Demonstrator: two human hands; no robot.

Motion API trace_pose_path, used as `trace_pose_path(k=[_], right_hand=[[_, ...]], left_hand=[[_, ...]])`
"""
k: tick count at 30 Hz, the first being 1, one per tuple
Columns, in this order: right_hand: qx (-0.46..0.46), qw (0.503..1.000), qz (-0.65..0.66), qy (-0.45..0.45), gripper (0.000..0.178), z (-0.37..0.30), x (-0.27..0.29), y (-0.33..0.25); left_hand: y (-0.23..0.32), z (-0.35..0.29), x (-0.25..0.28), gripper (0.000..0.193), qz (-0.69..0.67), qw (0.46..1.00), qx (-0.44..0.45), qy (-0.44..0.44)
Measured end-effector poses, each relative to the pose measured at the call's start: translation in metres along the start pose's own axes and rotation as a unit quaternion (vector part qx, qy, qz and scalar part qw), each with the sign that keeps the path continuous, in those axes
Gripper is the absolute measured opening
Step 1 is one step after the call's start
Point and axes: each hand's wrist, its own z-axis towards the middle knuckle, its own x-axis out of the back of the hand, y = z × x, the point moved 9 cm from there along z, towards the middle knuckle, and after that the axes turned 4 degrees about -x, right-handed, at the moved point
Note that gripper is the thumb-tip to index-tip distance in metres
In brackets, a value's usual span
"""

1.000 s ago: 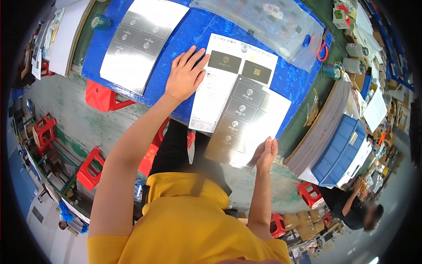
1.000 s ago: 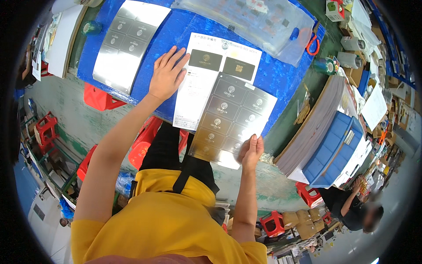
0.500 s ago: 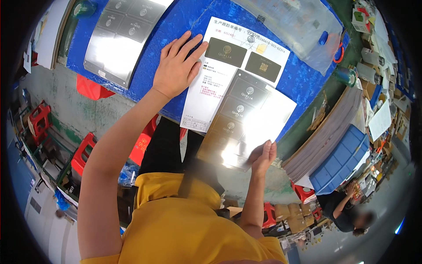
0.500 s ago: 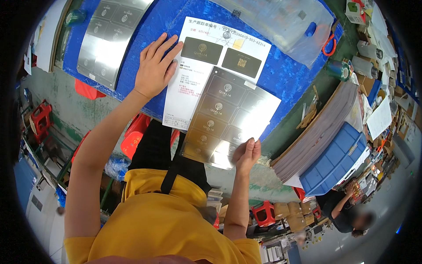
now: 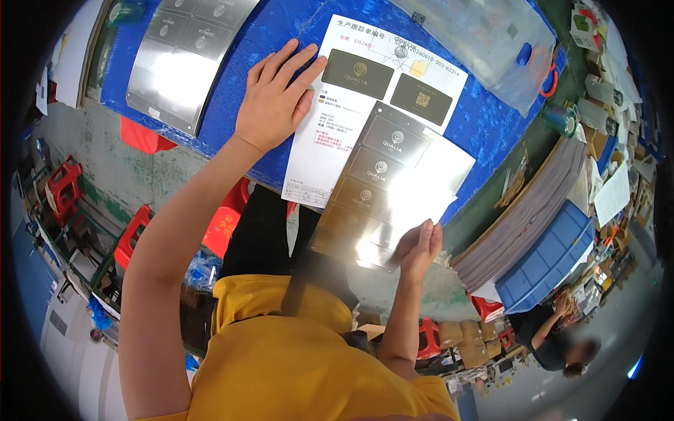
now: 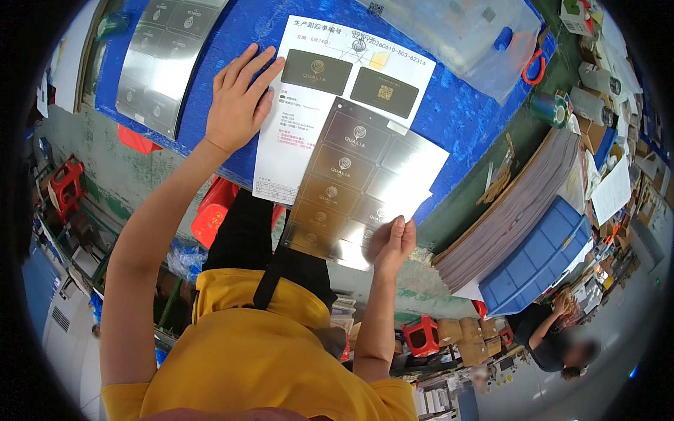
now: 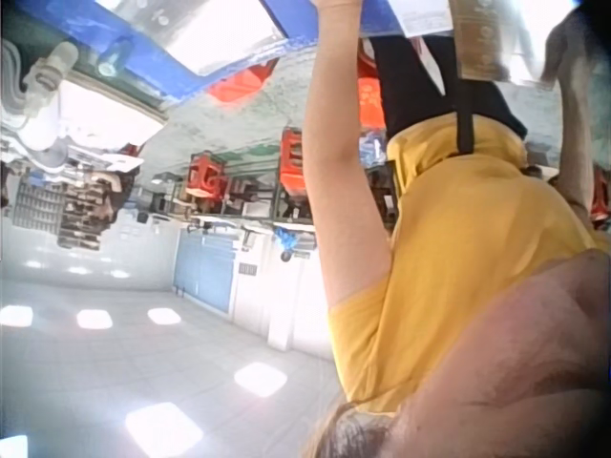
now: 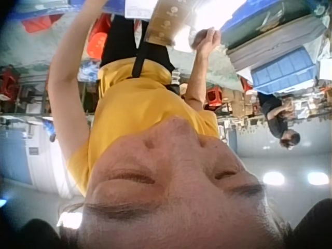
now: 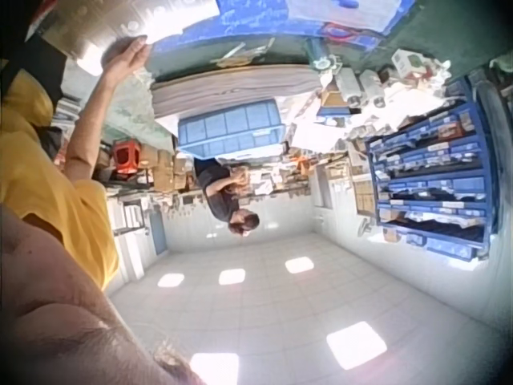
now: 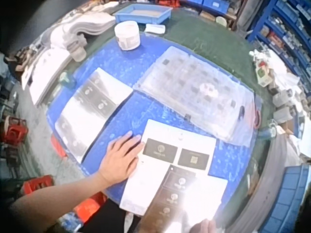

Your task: Inspecting metal sheets and documenting details on a worksheet in a fabrication facility.

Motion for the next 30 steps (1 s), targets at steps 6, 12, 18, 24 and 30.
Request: trace_pose_path(k=[6, 12, 18, 24, 30], right_hand=[[0.001, 1.0, 0.003, 0.008, 0.018, 0.002, 0.0, 0.001], [0.011, 0.999, -0.024, 0.03, 0.022, 0.001, 0.002, -0.001], [-0.01, 1.0, -0.005, 0.024, 0.025, 0.003, 0.002, 0.003], [-0.044, 0.998, 0.037, -0.006, 0.026, 0.001, -0.009, 0.0], [-0.023, 0.998, 0.057, 0.0, 0.024, 0.003, -0.005, 0.002]], left_hand=[[0.001, 0.001, -0.001, 0.046, 0.0, 1.0, 0.003, 0.0], [0.0, 0.0, -0.001, 0.047, 0.003, 1.0, 0.003, -0.003], [0.002, 0.001, -0.002, 0.048, 0.007, 1.0, -0.002, 0.0], [0.002, 0.0, -0.001, 0.048, 0.012, 1.0, 0.0, -0.002], [0.003, 0.002, -0.001, 0.048, 0.012, 1.0, -0.004, 0.0]])
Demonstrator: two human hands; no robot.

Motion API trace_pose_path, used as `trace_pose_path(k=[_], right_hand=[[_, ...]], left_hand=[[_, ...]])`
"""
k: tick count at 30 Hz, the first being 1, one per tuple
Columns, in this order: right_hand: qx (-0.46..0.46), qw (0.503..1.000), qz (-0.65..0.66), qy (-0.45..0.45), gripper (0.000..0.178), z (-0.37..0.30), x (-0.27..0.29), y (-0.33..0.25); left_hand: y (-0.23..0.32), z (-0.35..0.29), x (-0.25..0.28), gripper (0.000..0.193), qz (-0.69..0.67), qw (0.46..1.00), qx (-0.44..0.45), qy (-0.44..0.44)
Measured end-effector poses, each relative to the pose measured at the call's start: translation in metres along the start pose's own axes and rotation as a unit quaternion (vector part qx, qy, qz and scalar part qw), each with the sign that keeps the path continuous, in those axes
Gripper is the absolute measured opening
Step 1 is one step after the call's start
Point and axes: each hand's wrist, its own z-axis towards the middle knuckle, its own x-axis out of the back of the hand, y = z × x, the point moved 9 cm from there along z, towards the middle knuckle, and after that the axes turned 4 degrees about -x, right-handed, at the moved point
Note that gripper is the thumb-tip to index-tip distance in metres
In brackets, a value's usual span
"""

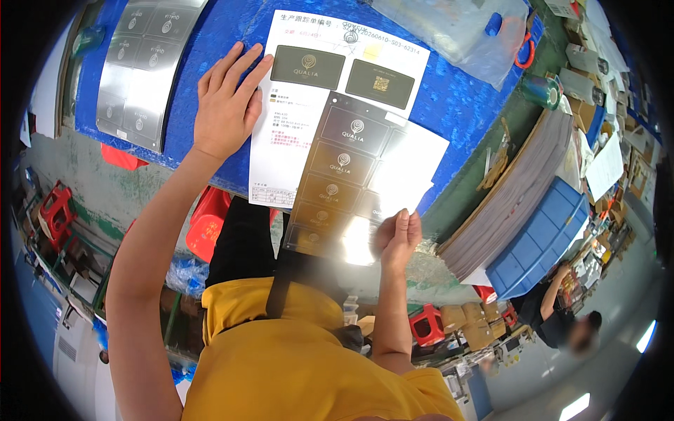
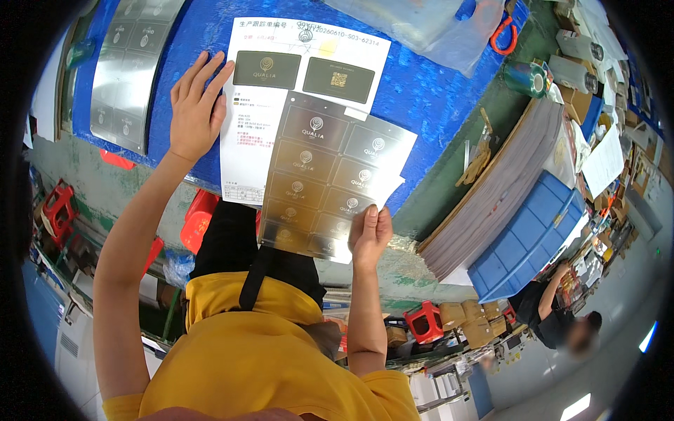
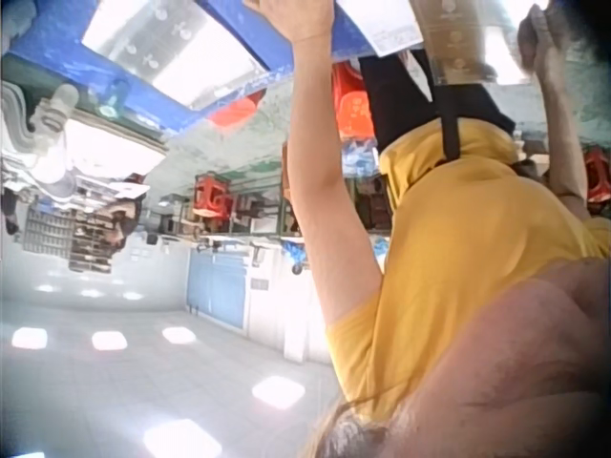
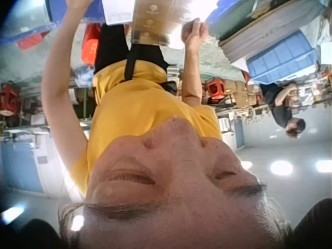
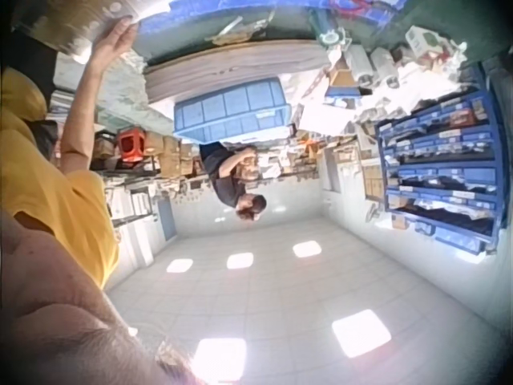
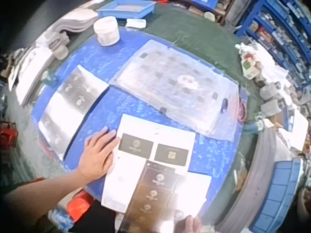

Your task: Inspecting metal sheets and documenting details on a worksheet in a fabrication facility.

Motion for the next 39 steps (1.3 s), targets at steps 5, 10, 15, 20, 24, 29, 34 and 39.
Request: trace_pose_path(k=[5, 10, 15, 20, 24, 29, 34, 39], right_hand=[[0.012, 1.0, 0.002, -0.004, 0.021, -0.001, 0.0, 0.001], [0.0, 1.0, 0.006, -0.004, 0.02, -0.005, -0.008, -0.009], [0.002, 1.0, 0.013, -0.009, 0.019, -0.004, -0.007, -0.004], [-0.014, 0.999, 0.035, -0.011, 0.02, -0.002, 0.001, 0.007], [0.008, 1.0, 0.018, -0.002, 0.02, -0.002, -0.003, -0.001], [0.028, 0.999, -0.015, 0.019, 0.022, -0.007, 0.003, -0.007], [0.036, 0.995, 0.08, 0.057, 0.018, -0.003, 0.018, -0.02], [-0.001, 0.834, 0.432, -0.343, 0.018, 0.019, -0.009, -0.036]], left_hand=[[0.001, 0.0, 0.002, 0.048, -0.002, 1.0, -0.004, 0.006], [0.002, 0.001, 0.0, 0.049, -0.001, 1.0, -0.001, -0.001], [0.001, 0.001, 0.001, 0.049, -0.011, 1.0, -0.004, 0.004], [0.001, 0.0, 0.001, 0.049, -0.004, 1.0, -0.008, 0.005], [0.002, 0.001, 0.002, 0.049, -0.001, 1.0, -0.015, 0.007], [0.002, 0.001, 0.002, 0.049, 0.004, 1.0, -0.008, 0.003], [0.001, 0.0, 0.002, 0.048, 0.001, 1.0, -0.002, -0.002], [0.001, 0.002, 0.006, 0.048, -0.007, 1.0, -0.001, 0.004]])
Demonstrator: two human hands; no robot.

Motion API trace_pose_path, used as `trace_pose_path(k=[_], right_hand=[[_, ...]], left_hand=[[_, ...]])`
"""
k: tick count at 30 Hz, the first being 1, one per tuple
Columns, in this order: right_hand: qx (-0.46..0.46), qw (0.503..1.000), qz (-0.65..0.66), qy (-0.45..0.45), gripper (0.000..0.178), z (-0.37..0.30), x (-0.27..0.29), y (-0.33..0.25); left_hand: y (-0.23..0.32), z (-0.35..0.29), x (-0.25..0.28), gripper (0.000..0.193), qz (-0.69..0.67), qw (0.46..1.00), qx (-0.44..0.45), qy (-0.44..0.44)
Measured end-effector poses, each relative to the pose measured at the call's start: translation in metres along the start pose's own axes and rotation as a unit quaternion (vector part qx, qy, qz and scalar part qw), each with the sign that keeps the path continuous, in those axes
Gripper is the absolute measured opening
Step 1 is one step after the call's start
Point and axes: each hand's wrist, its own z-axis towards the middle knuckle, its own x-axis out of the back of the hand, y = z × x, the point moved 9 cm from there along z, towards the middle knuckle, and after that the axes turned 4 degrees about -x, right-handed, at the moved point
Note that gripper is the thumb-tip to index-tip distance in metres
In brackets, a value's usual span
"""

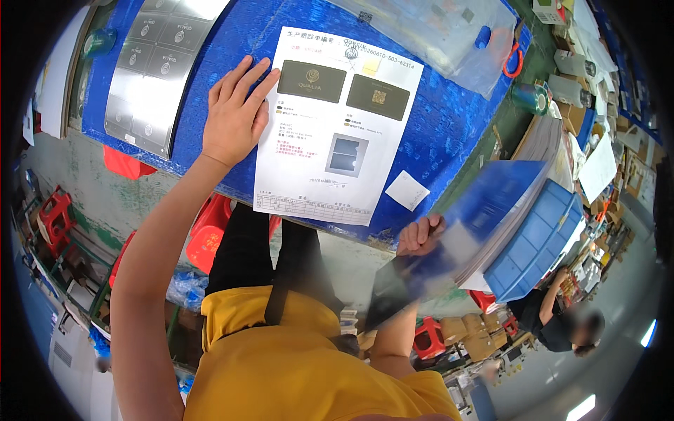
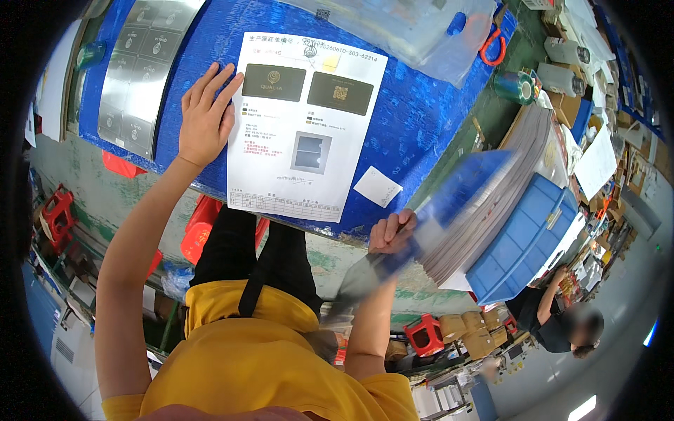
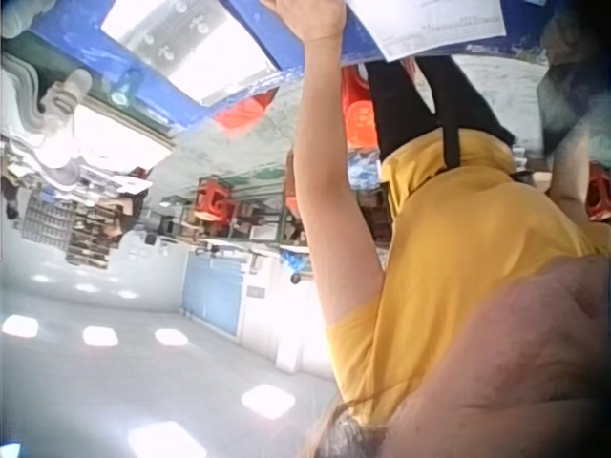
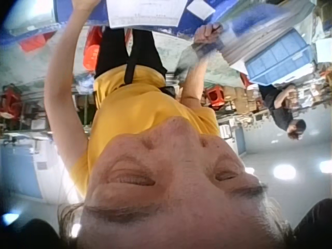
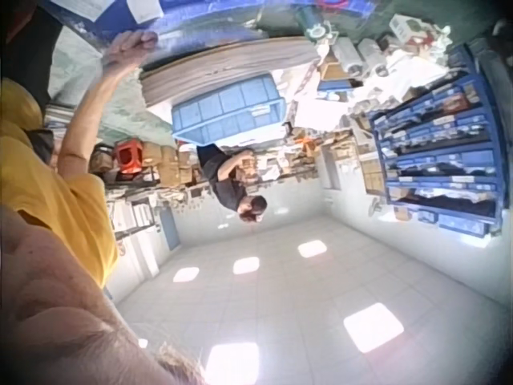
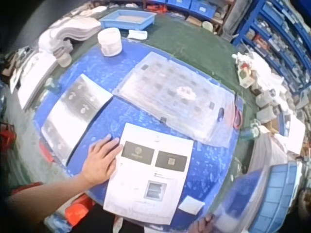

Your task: Inspecting metal sheets and documenting details on a worksheet in a fabrication facility.

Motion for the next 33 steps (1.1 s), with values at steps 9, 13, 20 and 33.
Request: trace_pose_path(k=[9, 13, 20, 33], right_hand=[[-0.228, 0.965, 0.12, -0.057, 0.032, 0.038, -0.066, 0.076], [-0.237, 0.949, 0.197, -0.069, 0.037, 0.032, -0.063, 0.102], [-0.288, 0.929, 0.203, -0.116, 0.041, 0.029, -0.083, 0.123], [-0.303, 0.922, 0.223, -0.09, 0.047, 0.025, -0.082, 0.13]], left_hand=[[-0.003, -0.003, -0.005, 0.048, -0.011, 1.0, 0.009, -0.011], [-0.003, -0.002, -0.004, 0.049, -0.005, 1.0, 0.008, -0.011], [-0.003, -0.003, -0.005, 0.05, 0.004, 1.0, -0.001, -0.009], [-0.002, -0.003, -0.006, 0.049, 0.009, 1.0, 0.004, -0.017]])
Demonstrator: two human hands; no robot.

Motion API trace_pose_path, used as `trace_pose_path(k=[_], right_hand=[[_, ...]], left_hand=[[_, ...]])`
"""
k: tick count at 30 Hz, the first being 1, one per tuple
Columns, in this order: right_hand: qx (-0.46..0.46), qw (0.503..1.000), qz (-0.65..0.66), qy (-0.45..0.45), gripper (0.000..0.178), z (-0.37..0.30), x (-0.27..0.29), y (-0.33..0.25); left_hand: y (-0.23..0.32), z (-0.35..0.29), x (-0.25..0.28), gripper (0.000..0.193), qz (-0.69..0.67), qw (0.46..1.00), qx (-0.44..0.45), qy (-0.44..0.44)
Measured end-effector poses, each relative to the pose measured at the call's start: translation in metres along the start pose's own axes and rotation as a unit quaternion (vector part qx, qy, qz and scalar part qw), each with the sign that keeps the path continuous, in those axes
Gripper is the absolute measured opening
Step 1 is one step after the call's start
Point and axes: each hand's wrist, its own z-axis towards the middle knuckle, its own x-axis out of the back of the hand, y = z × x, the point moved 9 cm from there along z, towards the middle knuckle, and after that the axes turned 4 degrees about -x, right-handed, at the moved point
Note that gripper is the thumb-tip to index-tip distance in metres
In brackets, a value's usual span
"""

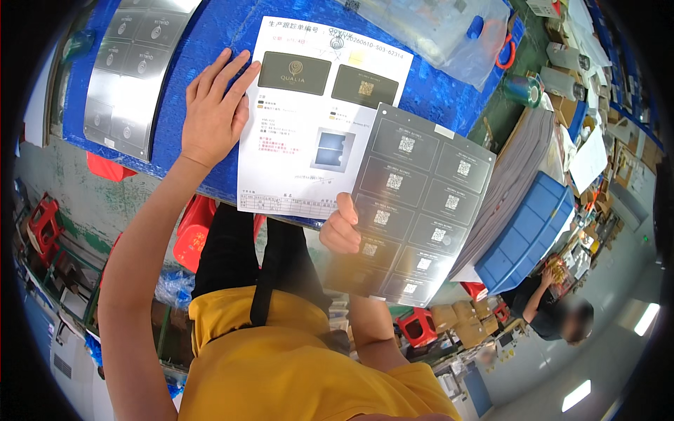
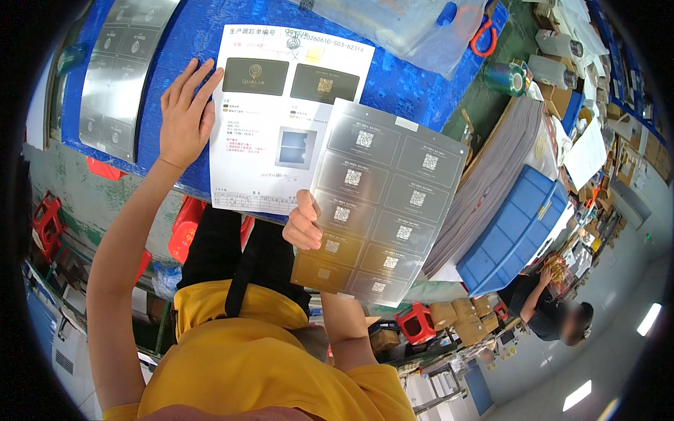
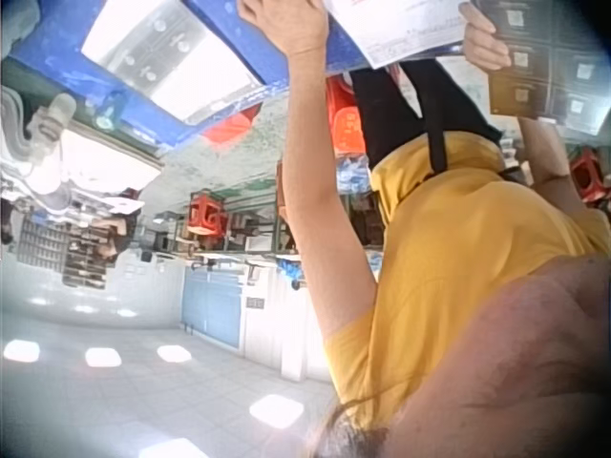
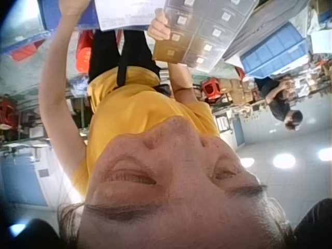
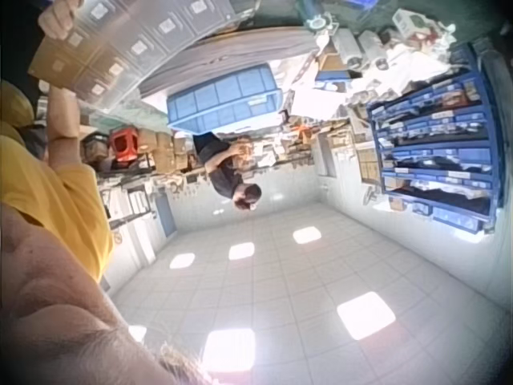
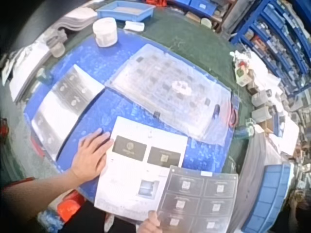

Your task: Inspecting metal sheets and documenting details on a worksheet in a fabrication facility.

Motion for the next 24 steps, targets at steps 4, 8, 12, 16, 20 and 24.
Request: trace_pose_path(k=[4, 8, 12, 16, 20, 24], right_hand=[[0.009, 1.0, 0.0, 0.008, 0.049, 0.001, 0.0, -0.003], [0.005, 1.0, -0.002, 0.014, 0.05, 0.005, -0.004, -0.006], [0.032, 0.996, -0.051, 0.063, 0.046, 0.0, 0.005, -0.011], [0.043, 0.997, -0.027, 0.052, 0.044, -0.002, 0.01, -0.013], [0.024, 0.999, -0.039, 0.028, 0.043, -0.004, 0.008, -0.012], [0.045, 0.998, -0.034, 0.036, 0.038, 0.001, 0.004, -0.012]], left_hand=[[0.0, 0.0, 0.0, 0.049, -0.004, 1.0, -0.003, 0.006], [-0.002, -0.001, 0.001, 0.048, -0.006, 1.0, 0.001, 0.007], [-0.001, -0.001, 0.0, 0.047, -0.015, 1.0, -0.003, 0.018], [0.0, -0.002, 0.0, 0.047, -0.006, 1.0, -0.009, 0.029], [0.003, 0.0, 0.004, 0.047, 0.012, 0.999, -0.018, 0.031], [-0.002, -0.005, -0.004, 0.047, 0.004, 0.999, -0.019, 0.033]])
